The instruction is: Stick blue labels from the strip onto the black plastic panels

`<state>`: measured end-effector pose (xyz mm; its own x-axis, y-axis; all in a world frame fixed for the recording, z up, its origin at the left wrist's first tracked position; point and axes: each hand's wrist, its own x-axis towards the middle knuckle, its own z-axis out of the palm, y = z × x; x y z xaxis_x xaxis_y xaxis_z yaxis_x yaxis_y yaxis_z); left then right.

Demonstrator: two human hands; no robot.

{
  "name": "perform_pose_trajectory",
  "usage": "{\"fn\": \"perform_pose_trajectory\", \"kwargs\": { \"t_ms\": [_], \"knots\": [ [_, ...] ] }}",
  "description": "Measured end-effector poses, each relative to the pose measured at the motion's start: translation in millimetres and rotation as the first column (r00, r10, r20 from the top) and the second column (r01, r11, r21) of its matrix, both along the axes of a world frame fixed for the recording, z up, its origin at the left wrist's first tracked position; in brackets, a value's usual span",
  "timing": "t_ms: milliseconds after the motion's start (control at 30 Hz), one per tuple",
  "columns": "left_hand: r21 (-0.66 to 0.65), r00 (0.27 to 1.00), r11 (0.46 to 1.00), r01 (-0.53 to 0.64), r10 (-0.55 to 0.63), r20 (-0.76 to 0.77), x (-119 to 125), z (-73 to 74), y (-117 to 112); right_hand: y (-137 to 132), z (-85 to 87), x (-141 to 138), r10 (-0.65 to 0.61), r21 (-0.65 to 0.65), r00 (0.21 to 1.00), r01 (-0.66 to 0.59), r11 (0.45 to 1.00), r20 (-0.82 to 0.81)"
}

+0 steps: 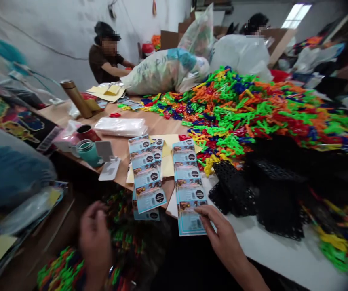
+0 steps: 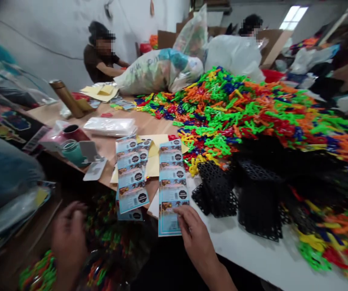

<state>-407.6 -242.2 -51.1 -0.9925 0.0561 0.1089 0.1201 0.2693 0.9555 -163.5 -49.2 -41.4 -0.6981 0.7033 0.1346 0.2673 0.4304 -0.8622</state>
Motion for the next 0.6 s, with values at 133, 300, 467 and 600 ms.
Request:
{"fn": "perform_pose_trajectory", "kwargs": {
  "t_ms": [133,300,467,600],
  "knots": [
    [-0.033,0.879,0.909,0.415,-0.391,0.274,93,-10.2,56,13,-28.7,11,-0.181,0.293,0.977,0.143,0.946,0.109],
    [-0.013,0.611,0.733,0.68,-0.556,0.563,135,-22.5,80,8,-42.8,7,-0.262,0.301,0.951,0.204,0.932,0.166],
    [0.272,0.509,0.797,0.54,-0.566,0.648,133,-4.4,90,14,-36.2,15,-0.162,0.025,0.982,0.16,0.987,0.099],
    [0.326,0.544,0.83,0.452,-0.547,0.637,141,19.5,96,24,-31.5,25,-0.113,-0.304,0.993,0.105,0.947,-0.009]
  ]
}}
